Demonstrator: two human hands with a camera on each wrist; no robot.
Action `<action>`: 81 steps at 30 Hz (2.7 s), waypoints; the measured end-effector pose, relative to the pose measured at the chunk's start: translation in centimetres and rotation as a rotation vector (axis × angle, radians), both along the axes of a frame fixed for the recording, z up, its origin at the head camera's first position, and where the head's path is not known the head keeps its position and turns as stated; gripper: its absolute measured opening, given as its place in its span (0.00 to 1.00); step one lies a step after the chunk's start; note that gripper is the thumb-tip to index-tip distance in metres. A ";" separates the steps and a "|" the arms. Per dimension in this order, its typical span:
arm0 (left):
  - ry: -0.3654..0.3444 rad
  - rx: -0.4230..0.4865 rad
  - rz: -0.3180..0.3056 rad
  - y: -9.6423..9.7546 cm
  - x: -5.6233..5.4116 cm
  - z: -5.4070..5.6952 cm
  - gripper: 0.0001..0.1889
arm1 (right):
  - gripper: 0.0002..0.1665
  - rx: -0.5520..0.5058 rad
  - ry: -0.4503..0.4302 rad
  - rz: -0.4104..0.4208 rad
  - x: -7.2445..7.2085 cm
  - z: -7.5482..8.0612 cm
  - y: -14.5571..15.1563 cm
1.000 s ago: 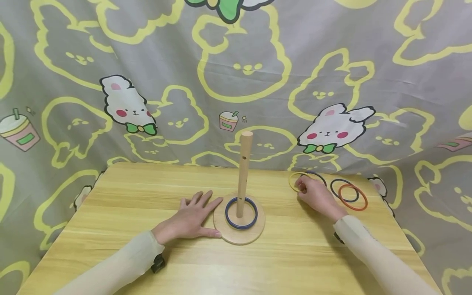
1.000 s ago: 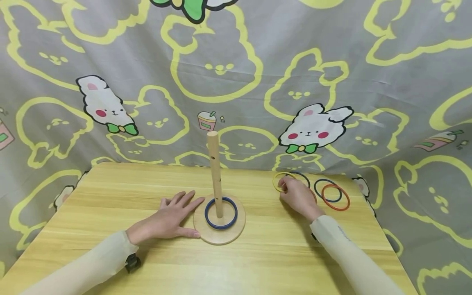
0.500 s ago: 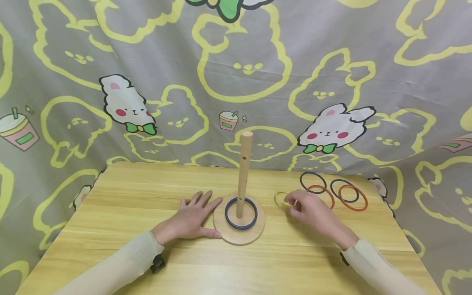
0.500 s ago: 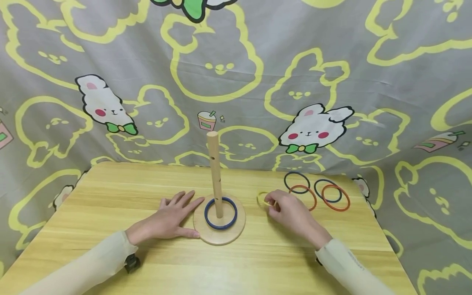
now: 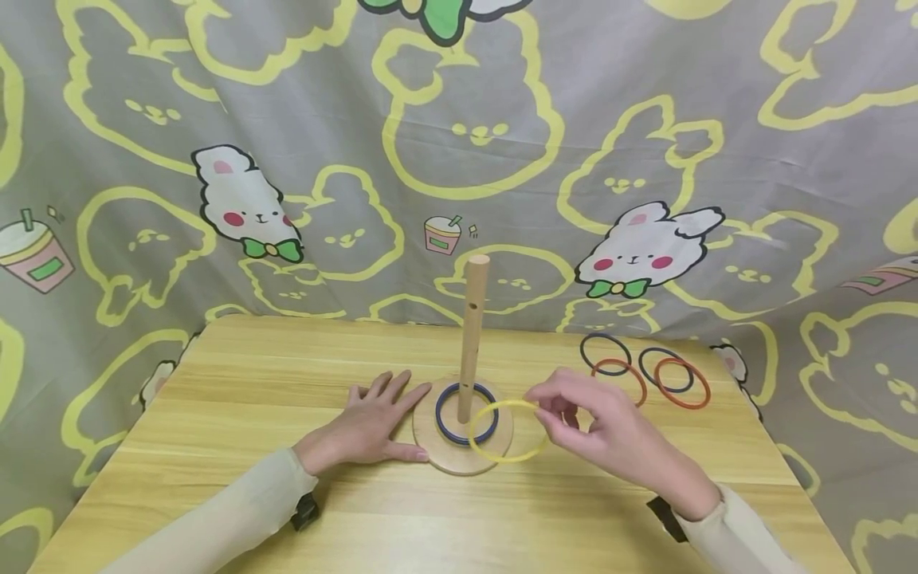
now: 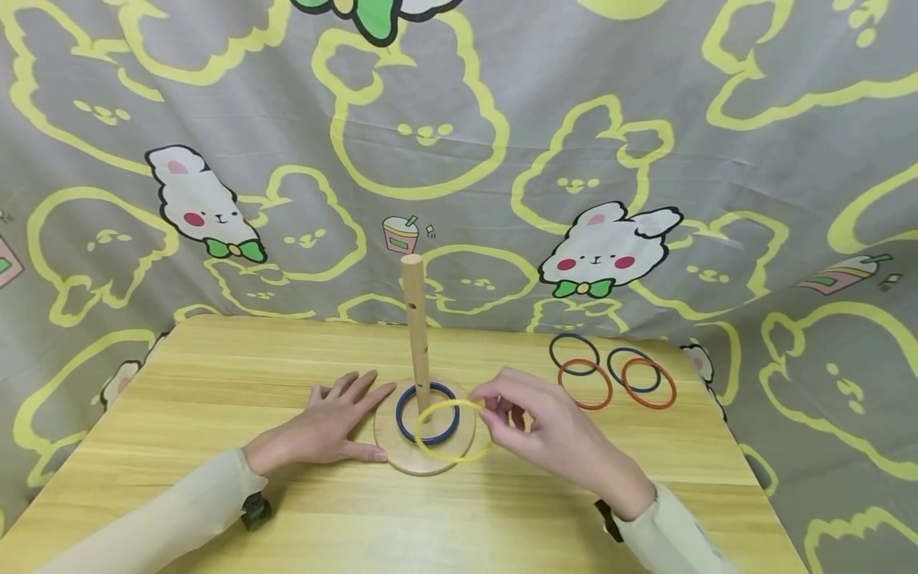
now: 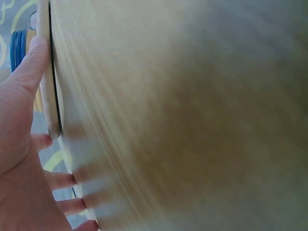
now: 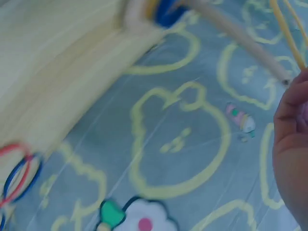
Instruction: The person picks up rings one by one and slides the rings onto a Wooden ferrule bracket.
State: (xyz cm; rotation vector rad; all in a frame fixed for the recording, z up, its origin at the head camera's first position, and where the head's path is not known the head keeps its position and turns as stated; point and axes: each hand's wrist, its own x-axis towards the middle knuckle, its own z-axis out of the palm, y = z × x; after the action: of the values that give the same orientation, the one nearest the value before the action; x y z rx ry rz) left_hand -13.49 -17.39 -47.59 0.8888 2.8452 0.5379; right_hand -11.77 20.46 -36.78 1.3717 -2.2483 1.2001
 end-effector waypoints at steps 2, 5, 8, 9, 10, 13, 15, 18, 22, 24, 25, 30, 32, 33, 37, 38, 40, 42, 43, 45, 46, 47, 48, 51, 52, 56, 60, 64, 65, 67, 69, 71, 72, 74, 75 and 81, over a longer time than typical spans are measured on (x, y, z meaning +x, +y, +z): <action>-0.015 -0.011 0.003 0.1 0.2 0.7 0.57 | 0.26 -0.062 -0.027 0.013 0.0 0.9 -0.9; -0.030 -0.029 0.013 0.2 0.2 1.0 0.57 | 0.25 -0.146 -0.098 0.007 0.1 2.2 -2.2; -0.028 -0.040 0.023 0.1 0.1 0.6 0.58 | 0.23 -0.228 -0.164 -0.002 0.2 3.6 -3.3; -0.030 -0.040 0.023 0.1 0.1 0.6 0.58 | 0.23 -0.262 -0.180 0.000 0.2 4.2 -3.6; -0.030 -0.042 0.022 0.1 0.1 0.6 0.58 | 0.23 -0.297 -0.192 0.001 0.2 4.7 -3.9; -0.036 -0.048 0.020 0.2 0.1 0.9 0.58 | 0.21 -0.394 -0.206 0.005 0.1 6.1 -4.9; -0.040 -0.047 0.019 0.3 0.2 1.2 0.58 | 0.20 -0.445 -0.218 0.001 -0.2 6.8 -5.4; -0.042 -0.054 0.022 0.3 0.2 1.2 0.58 | 0.18 -0.504 -0.259 -0.016 -0.6 7.5 -5.9; -0.045 -0.056 0.024 0.4 0.3 1.3 0.57 | 0.17 -0.566 -0.290 -0.041 -1.2 8.1 -6.3; -0.045 -0.056 0.024 0.4 0.2 1.3 0.57 | 0.17 -0.580 -0.300 -0.061 -1.4 8.2 -6.5; -0.045 -0.056 0.023 0.4 0.2 1.3 0.57 | 0.18 -0.585 -0.311 -0.070 -1.5 8.2 -6.5; -0.038 -0.054 0.021 0.4 0.2 1.3 0.57 | 0.17 -0.590 -0.388 -0.120 -1.7 7.6 -6.8; -0.033 -0.054 0.020 0.4 0.2 1.3 0.57 | 0.17 -0.578 -0.420 -0.149 -1.7 7.1 -6.9; -0.032 -0.054 0.019 0.4 0.3 1.3 0.57 | 0.17 -0.569 -0.434 -0.162 -1.8 6.8 -6.9; -0.024 -0.056 0.017 0.3 0.3 1.3 0.57 | 0.17 -0.510 -0.491 -0.223 -1.9 5.5 -6.8; -0.023 -0.057 0.017 0.3 0.3 1.3 0.57 | 0.16 -0.492 -0.507 -0.234 -2.0 5.1 -6.8; -0.021 -0.060 0.017 0.3 0.3 1.3 0.57 | 0.17 -0.460 -0.538 -0.253 -2.2 4.3 -6.8; -0.021 -0.064 0.018 0.3 0.3 1.3 0.57 | 0.17 -0.433 -0.569 -0.262 -2.4 3.3 -6.8; -0.021 -0.063 0.019 0.3 0.3 1.3 0.57 | 0.18 -0.424 -0.582 -0.264 -2.5 2.8 -6.8; -0.020 -0.059 0.018 0.3 0.3 1.3 0.57 | 0.19 -0.398 -0.603 -0.271 -2.6 1.7 -6.9; -0.019 -0.059 0.018 0.3 0.3 1.3 0.57 | 0.19 -0.387 -0.615 -0.273 -2.6 1.2 -6.9; -0.019 -0.059 0.017 0.3 0.3 1.2 0.57 | 0.18 -0.373 -0.626 -0.280 -2.7 0.6 -6.9; -0.017 -0.054 0.016 0.4 0.3 1.3 0.57 | 0.18 -0.364 -0.639 -0.285 -2.7 0.1 -6.9; -0.018 -0.057 0.015 0.4 0.3 1.2 0.57 | 0.18 -0.335 -0.692 -0.304 -2.7 -1.5 -7.0; -0.017 -0.058 0.015 0.4 0.3 1.2 0.57 | 0.18 -0.323 -0.710 -0.312 -2.7 -2.0 -7.0; -0.019 -0.062 0.020 0.5 0.3 1.2 0.57 | 0.16 -0.253 -0.769 -0.333 -2.8 -4.1 -7.0; -0.026 -0.053 0.021 0.5 0.3 1.3 0.57 | 0.15 -0.169 -0.798 -0.359 -3.0 -5.8 -6.8; -0.022 -0.050 0.019 0.4 0.3 1.3 0.57 | 0.15 -0.103 -0.798 -0.381 -3.1 -6.8 -6.6; -0.020 -0.050 0.020 0.4 0.3 1.3 0.57 | 0.15 -0.084 -0.795 -0.380 -3.2 -7.0 -6.6; -0.016 -0.054 0.021 0.3 0.3 1.2 0.57 | 0.15 -0.050 -0.788 -0.375 -3.2 -7.3 -6.6; -0.015 -0.054 0.023 0.3 0.3 1.2 0.57 | 0.15 -0.022 -0.783 -0.362 -3.3 -7.6 -6.5; -0.017 -0.054 0.023 0.3 0.3 1.2 0.57 | 0.15 -0.003 -0.787 -0.353 -3.4 -7.9 -6.5; -0.017 -0.053 0.023 0.3 0.3 1.1 0.57 | 0.14 0.002 -0.787 -0.351 -3.4 -8.1 -6.5; -0.020 -0.049 0.020 0.4 0.3 1.1 0.57 | 0.14 0.009 -0.788 -0.361 -3.3 -8.4 -6.3; -0.023 -0.047 0.019 0.4 0.3 1.1 0.56 | 0.14 0.009 -0.792 -0.370 -3.2 -8.6 -6.1; -0.029 -0.042 0.019 0.5 0.2 1.2 0.57 | 0.13 0.012 -0.745 -0.472 -3.1 -8.8 -2.9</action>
State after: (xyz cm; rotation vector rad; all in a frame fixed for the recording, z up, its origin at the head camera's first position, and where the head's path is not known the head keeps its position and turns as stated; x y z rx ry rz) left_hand -13.25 -16.84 -46.41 0.8405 2.8303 0.4876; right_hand -14.83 17.59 -45.60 0.3344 -2.8107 1.6808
